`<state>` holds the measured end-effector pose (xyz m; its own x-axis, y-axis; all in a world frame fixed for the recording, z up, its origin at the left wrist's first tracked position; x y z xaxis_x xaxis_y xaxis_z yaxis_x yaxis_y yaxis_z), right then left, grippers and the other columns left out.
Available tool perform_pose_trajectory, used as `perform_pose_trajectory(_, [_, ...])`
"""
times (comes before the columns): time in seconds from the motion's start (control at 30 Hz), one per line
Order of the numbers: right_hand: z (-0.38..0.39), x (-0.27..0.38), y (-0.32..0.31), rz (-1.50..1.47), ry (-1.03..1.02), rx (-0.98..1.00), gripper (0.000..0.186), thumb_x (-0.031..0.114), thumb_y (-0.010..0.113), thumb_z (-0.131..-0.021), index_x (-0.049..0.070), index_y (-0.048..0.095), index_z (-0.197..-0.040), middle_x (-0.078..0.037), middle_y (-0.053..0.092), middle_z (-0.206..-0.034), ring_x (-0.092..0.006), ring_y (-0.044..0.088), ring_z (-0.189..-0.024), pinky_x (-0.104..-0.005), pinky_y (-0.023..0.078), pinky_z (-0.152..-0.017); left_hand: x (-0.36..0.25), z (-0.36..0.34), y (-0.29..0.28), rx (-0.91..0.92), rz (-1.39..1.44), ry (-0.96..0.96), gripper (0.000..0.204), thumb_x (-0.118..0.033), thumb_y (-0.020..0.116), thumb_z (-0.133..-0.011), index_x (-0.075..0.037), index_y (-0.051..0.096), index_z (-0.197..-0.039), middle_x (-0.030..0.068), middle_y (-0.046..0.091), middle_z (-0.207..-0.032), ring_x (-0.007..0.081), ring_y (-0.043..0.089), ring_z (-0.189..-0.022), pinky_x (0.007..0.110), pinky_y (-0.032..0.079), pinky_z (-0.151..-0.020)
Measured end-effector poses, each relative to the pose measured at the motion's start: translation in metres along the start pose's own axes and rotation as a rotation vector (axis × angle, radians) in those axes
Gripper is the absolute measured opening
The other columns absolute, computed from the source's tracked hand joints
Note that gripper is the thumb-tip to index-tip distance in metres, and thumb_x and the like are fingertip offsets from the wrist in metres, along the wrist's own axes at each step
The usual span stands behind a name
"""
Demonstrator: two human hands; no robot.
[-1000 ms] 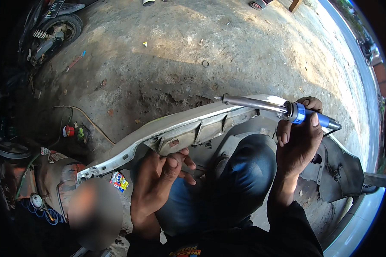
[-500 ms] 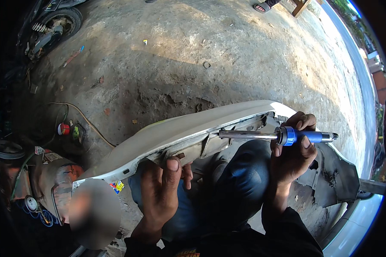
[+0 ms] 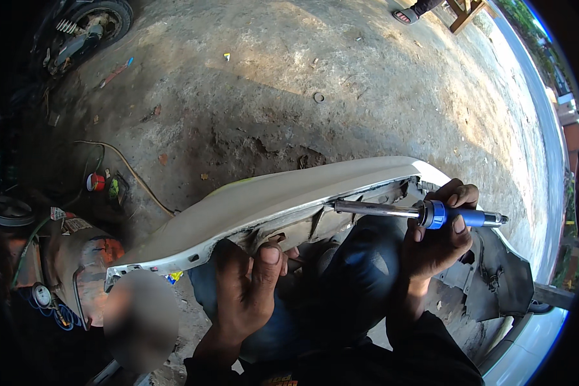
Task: Using a soldering iron and pliers to repair a damaged white plastic car bumper.
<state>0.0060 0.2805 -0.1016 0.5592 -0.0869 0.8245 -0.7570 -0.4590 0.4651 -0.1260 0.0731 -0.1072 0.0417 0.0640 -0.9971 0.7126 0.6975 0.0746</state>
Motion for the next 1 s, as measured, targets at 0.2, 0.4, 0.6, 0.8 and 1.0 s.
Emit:
perform_pose_trajectory(0.2, [0.003,0.010,-0.001,0.073,-0.047,-0.013,0.035,0.027,0.062,-0.084,-0.001,0.043,-0.094,-0.009,0.044,-0.086,-0.0101,0.044,-0.049,-0.0167,0.039,-0.038,0.003,-0.002,0.001,-0.018,-0.008,0.036,0.041,-0.031,0.043,-0.106,0.006,0.059,-0.111,0.0152,0.064,-0.088,0.0151,0.055,-0.066,0.027,0.042,-0.057])
perform_pose_trajectory(0.4, [0.009,0.014,-0.008,0.158,-0.041,-0.098,0.033,0.024,0.062,-0.083,-0.001,0.044,-0.096,-0.007,0.042,-0.090,-0.0142,0.047,-0.080,-0.0195,0.046,-0.064,0.003,0.001,-0.001,-0.039,0.064,-0.002,0.029,-0.024,0.050,-0.103,0.004,0.058,-0.105,0.0127,0.064,-0.086,0.0135,0.056,-0.069,0.026,0.044,-0.060])
perform_pose_trajectory(0.6, [0.013,0.013,-0.008,0.206,-0.060,-0.100,0.032,0.023,0.062,-0.083,-0.001,0.045,-0.096,-0.007,0.042,-0.090,-0.0154,0.045,-0.086,-0.0222,0.044,-0.074,0.011,0.012,-0.015,-0.060,-0.216,0.150,0.020,-0.020,0.066,-0.094,0.000,0.064,-0.091,0.0046,0.060,-0.065,0.0117,0.056,-0.054,0.024,0.045,-0.053])
perform_pose_trajectory(0.8, [0.012,0.014,-0.012,0.147,-0.052,-0.164,0.035,0.027,0.064,-0.082,0.000,0.046,-0.096,-0.007,0.042,-0.090,-0.0160,0.046,-0.085,-0.0232,0.044,-0.074,-0.009,0.007,-0.001,0.026,-0.497,0.601,0.030,-0.024,0.075,-0.087,-0.001,0.068,-0.105,-0.0027,0.054,-0.053,0.0024,0.051,-0.040,0.018,0.040,-0.040])
perform_pose_trajectory(1.0, [0.011,0.013,-0.009,0.187,-0.043,-0.211,0.038,0.031,0.065,-0.081,0.000,0.046,-0.095,-0.007,0.042,-0.091,-0.0165,0.048,-0.084,-0.0226,0.044,-0.068,-0.022,-0.007,0.018,0.120,-0.554,0.382,0.047,-0.015,0.066,-0.091,0.010,0.052,-0.129,0.0212,0.063,-0.123,0.0034,0.056,-0.048,0.018,0.038,-0.042])
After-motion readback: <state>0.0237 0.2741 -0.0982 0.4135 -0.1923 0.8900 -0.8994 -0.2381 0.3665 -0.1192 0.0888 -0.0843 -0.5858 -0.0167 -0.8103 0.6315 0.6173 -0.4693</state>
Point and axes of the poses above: each hand's wrist, its own z-axis away from the middle knuckle, its own y-axis out of the palm, x = y × z, the point moved 2 cm from there along -z, towards the middle knuckle
